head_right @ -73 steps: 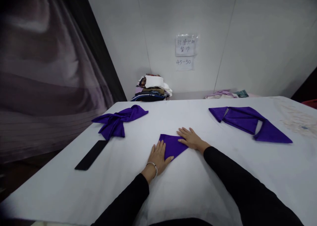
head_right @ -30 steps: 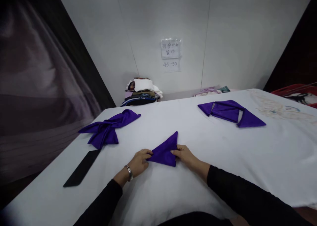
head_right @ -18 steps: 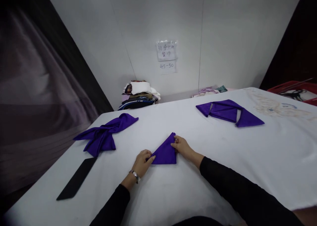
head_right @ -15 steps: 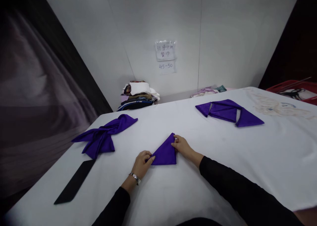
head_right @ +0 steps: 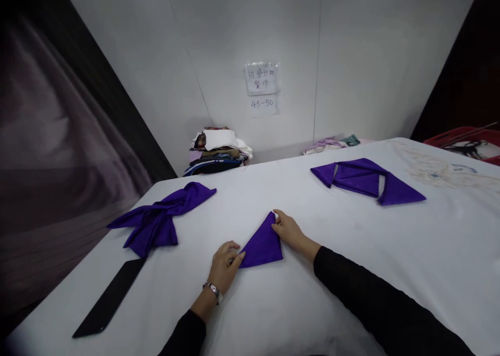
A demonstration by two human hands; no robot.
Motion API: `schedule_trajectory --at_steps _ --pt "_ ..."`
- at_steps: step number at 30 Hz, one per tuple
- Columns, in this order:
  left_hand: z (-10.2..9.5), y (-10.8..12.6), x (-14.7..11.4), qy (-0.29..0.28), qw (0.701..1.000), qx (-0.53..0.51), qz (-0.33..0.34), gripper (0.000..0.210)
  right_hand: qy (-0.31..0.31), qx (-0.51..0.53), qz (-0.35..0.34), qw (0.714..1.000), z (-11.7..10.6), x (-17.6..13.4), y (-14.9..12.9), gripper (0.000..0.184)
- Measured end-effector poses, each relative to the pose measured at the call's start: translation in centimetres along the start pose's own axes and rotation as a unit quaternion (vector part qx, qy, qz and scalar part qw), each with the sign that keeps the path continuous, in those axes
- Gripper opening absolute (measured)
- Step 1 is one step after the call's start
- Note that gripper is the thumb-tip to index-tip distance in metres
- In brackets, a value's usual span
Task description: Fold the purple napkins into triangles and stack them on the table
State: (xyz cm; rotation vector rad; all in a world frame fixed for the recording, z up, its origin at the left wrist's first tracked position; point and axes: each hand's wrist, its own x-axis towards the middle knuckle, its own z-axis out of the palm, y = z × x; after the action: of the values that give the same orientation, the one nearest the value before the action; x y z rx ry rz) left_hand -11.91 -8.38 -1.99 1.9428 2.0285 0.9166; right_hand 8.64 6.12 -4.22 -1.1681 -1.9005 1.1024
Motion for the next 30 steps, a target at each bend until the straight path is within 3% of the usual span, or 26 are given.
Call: schedule_trajectory --at_steps 30 --pt "0.2 -0.3 -0.7 0.033 0.997 0.053 -0.053 0.035 -0.012 -0.206 0.013 0.978 -0.4 0.0 -2.5 0.048"
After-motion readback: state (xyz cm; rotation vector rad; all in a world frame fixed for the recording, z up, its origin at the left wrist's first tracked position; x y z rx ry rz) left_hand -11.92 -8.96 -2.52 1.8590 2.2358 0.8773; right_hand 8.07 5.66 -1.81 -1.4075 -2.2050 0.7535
